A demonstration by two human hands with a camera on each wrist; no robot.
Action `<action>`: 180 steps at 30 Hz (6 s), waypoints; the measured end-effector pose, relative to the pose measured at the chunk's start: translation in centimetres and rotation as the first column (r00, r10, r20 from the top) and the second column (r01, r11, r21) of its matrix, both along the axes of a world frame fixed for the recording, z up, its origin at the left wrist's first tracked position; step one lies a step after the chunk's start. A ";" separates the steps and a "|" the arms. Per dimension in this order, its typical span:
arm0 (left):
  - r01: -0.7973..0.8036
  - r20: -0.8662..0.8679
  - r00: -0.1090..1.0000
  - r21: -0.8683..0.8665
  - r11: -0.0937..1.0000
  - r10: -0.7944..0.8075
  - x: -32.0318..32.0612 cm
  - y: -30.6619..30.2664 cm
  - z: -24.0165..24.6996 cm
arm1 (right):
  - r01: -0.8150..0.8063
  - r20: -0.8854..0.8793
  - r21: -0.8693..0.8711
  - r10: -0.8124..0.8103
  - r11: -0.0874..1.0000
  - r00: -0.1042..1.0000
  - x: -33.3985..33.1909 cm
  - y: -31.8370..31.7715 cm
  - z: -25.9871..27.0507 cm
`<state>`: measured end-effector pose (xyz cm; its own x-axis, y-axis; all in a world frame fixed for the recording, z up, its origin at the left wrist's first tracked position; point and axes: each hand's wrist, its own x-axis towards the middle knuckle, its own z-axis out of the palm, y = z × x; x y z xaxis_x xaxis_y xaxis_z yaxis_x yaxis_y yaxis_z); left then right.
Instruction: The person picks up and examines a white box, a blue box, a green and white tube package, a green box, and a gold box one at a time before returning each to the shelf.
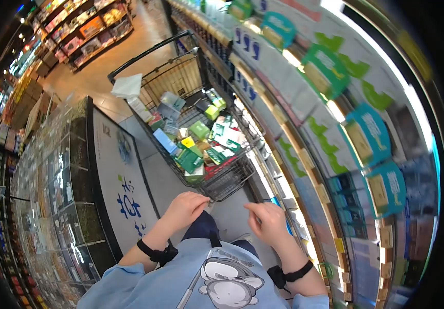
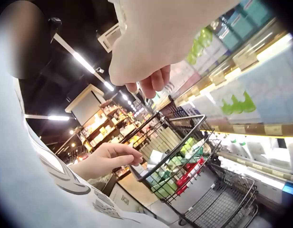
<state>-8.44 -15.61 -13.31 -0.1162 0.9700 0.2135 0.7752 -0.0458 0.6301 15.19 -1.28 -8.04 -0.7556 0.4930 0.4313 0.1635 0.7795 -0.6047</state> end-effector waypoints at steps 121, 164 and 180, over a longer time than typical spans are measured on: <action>0.607 -0.385 0.777 0.667 0.432 -0.498 55.2 15.7 29.0 | 0.413 -0.539 -0.648 -0.769 0.640 0.344 44.4 -21.9 12.0; 0.757 -0.543 0.590 0.629 0.176 -0.598 52.3 16.4 30.7 | 0.892 -0.579 0.335 -0.681 0.303 0.449 45.6 -11.7 23.0; 0.726 -0.510 0.604 0.669 0.159 -0.612 52.5 16.6 30.4 | 0.754 -0.402 0.641 -0.899 -0.140 0.175 45.4 -10.2 23.7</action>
